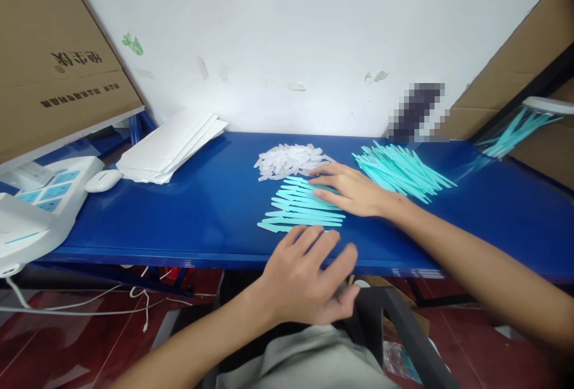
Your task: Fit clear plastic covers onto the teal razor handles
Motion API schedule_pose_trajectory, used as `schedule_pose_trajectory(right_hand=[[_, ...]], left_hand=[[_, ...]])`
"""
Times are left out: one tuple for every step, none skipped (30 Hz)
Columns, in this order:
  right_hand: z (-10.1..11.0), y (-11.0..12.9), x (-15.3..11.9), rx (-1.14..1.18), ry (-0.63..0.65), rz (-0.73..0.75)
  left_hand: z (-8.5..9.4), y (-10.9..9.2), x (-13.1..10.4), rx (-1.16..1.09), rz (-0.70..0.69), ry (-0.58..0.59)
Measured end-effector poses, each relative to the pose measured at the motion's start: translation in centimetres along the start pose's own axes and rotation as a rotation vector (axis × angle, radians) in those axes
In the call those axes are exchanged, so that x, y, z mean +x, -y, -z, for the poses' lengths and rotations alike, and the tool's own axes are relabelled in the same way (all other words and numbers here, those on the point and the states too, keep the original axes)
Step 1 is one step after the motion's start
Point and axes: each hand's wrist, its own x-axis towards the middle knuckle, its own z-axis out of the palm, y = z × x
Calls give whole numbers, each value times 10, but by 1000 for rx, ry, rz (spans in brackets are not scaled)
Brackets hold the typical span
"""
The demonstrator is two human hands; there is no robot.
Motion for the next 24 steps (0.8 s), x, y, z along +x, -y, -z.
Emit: schedule_pose_trajectory(right_hand=[[0, 0, 0, 0, -2, 7], [1, 0, 0, -2, -12, 8], [2, -1, 0, -7, -28, 2], [2, -1, 0, -14, -49, -9], [3, -2, 0, -24, -68, -23], [3, -3, 1, -38, -82, -39], [3, -4, 1, -52, -84, -52], [3, -6, 2, -66, -74, -60], [3, -7, 2, -75, -54, -61], [3, -9, 2, -81, -33, -58], [3, -11, 2, -83, -13, -54], [3, -12, 2, -82, 0, -49], [3, -13, 2, -80, 7, -46], [3, -14, 2, -77, 8, -47], [3, -15, 2, -76, 9, -47], [3, -15, 2, -72, 11, -46], [3, -16, 3, -67, 18, -43], [3, -16, 3, -61, 25, -40], [3, -16, 4, -55, 32, -39], [3, -16, 4, -48, 37, -38], [3, -17, 5, -43, 41, -39], [3, -17, 5, -40, 45, -43], [3, -18, 6, -39, 48, -47], [3, -18, 5, -40, 50, -49]], left_hand=[[3, 1, 2, -36, -4, -75], [7, 4, 5, -59, 15, -130], [13, 9, 7, -71, 59, -161], [20, 17, 9, -88, 123, -172], [28, 28, 10, -118, 204, -166], [37, 40, 12, -174, 295, -132], [44, 53, 14, -255, 372, -111], [51, 68, 17, -343, 429, -148], [55, 83, 21, -411, 463, -211], [58, 99, 26, -454, 493, -263], [58, 114, 33, -482, 499, -276], [56, 129, 40, -502, 506, -190], [51, 144, 49, -498, 506, -77], [45, 158, 57, -452, 513, 20], [38, 171, 64, -378, 507, 99], [29, 183, 71, -294, 503, 168], [21, 194, 75, -212, 506, 226], [12, 202, 77, -150, 500, 270], [5, 209, 77, -112, 479, 302], [-1, 214, 75, -89, 450, 323], [-6, 217, 72, -78, 410, 335], [-8, 219, 67, -75, 357, 340], [-9, 220, 61, -78, 294, 343], [-9, 219, 55, -81, 225, 348]])
